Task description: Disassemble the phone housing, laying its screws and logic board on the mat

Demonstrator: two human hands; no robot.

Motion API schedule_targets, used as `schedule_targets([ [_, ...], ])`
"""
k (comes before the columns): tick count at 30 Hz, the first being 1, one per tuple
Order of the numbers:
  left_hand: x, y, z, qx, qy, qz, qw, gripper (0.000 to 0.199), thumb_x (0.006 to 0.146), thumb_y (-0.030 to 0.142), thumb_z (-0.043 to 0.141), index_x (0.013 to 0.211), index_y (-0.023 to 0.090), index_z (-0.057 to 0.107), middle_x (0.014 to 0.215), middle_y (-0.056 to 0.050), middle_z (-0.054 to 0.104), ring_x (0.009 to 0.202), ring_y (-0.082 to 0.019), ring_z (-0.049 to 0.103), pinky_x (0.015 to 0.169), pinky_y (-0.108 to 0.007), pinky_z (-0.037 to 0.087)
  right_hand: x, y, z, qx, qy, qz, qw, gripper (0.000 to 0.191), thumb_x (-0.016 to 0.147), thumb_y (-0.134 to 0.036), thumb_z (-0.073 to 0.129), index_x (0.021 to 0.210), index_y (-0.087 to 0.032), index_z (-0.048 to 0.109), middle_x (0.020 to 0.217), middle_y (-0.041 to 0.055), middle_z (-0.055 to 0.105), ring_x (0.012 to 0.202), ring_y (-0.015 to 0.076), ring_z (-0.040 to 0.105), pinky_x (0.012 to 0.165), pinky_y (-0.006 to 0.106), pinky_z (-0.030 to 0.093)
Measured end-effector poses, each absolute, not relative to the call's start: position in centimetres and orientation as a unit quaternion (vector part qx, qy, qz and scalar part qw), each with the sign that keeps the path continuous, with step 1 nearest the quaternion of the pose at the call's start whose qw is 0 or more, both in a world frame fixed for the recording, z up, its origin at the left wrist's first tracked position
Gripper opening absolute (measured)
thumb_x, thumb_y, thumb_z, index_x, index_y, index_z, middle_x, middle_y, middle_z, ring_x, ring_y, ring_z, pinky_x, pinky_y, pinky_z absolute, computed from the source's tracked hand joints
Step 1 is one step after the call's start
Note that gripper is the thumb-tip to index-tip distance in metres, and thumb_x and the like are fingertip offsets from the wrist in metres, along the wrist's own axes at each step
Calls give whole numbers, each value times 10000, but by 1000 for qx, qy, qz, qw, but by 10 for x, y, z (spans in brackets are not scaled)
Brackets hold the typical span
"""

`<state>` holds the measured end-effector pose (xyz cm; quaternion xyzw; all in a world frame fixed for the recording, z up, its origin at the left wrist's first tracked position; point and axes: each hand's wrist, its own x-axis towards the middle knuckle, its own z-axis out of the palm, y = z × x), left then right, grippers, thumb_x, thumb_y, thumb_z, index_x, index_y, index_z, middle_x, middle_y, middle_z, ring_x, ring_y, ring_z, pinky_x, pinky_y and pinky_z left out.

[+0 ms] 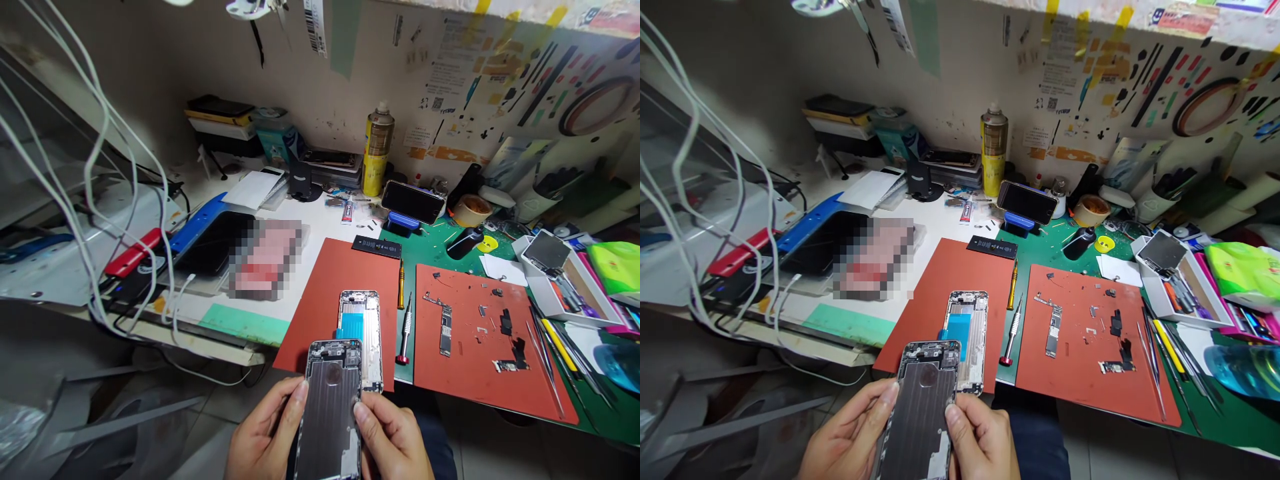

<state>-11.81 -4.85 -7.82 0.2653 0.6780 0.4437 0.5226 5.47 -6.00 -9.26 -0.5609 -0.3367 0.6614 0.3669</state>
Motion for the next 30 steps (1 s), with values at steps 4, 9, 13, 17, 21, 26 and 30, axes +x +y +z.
schedule_targets([
  [4,-105,-48,-67,237,685,472,502,591,737,732,862,984,198,815,788,-43,777,655,-194,696,570,-220,551,55,-59,-91,-553,-338,672,357,701,907,-835,643,855,-148,775,423,-78,355,376,61,353,398,185,179],
  [9,-101,-47,-62,224,680,481,507,591,724,733,873,957,194,805,769,-47,767,730,-226,723,591,-229,554,54,-60,-94,-561,-328,660,378,665,905,-805,676,887,-150,783,455,-75,362,384,70,345,382,193,185],
  [13,-102,-47,-62,222,680,476,512,589,722,727,879,957,194,796,830,-60,783,767,-230,722,563,-221,534,54,-60,-95,-538,-331,677,379,635,946,-765,659,899,-145,782,450,-85,336,377,59,321,393,192,193],
  [17,-103,-46,-62,226,676,473,518,588,734,731,867,960,193,794,863,-70,792,802,-247,741,577,-228,545,55,-60,-97,-540,-338,671,379,610,950,-742,672,905,-144,787,473,-78,349,389,61,341,388,189,181],
  [21,-105,-45,-62,236,677,472,512,581,728,732,869,941,195,801,810,-63,777,826,-262,746,590,-232,548,54,-62,-100,-549,-336,661,385,611,936,-748,685,892,-148,788,474,-78,342,397,68,337,383,193,173],
  [26,-104,-44,-62,231,682,471,510,590,715,735,877,935,195,794,795,-48,767,744,-221,711,570,-221,522,52,-61,-95,-547,-324,671,382,619,923,-764,687,863,-154,781,454,-88,331,384,56,310,398,188,199],
  [30,-102,-45,-62,227,684,472,508,581,731,730,864,938,192,792,815,-56,773,750,-228,716,543,-218,508,54,-60,-92,-545,-330,672,378,619,923,-760,689,851,-152,781,461,-81,346,390,60,333,405,192,204],
])
